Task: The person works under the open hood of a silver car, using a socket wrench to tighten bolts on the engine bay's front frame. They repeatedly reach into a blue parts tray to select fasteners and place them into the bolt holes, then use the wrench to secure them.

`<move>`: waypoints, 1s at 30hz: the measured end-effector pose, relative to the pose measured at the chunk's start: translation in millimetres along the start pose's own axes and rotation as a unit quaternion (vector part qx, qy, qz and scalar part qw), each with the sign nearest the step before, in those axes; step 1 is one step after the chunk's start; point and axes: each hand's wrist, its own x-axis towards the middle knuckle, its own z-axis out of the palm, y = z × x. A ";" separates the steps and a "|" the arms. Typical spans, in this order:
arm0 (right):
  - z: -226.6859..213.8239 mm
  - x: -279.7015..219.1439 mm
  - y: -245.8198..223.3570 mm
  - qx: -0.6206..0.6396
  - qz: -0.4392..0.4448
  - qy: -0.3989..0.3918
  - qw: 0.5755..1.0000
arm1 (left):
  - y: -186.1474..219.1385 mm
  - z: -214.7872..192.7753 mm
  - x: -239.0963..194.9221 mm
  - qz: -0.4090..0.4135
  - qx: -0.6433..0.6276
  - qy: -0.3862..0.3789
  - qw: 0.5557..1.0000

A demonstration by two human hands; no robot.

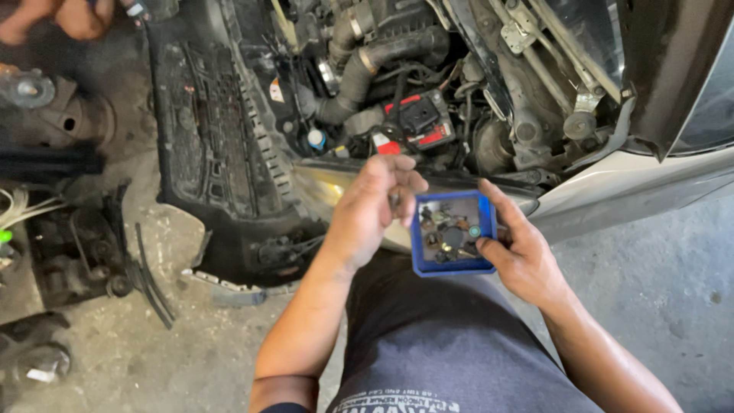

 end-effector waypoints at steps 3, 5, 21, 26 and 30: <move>4.0 4.5 4.4 -0.001 0.010 0.017 1.000 | 2.5 -21.7 7.2 -0.061 -0.128 0.001 0.990; 7.6 8.1 8.8 -0.004 0.015 0.028 0.999 | -0.8 -34.7 11.9 -0.092 -0.151 0.009 0.984; 55.9 46.2 9.3 0.015 0.113 0.165 0.980 | -38.3 -121.2 103.2 -0.130 -0.098 0.015 0.986; 65.3 49.9 9.9 0.039 0.113 0.237 0.964 | -70.0 -139.4 156.8 -0.109 -0.043 0.017 0.993; 69.3 54.3 13.6 0.067 0.125 0.285 0.948 | -78.7 -152.0 221.1 -0.032 0.074 0.013 0.997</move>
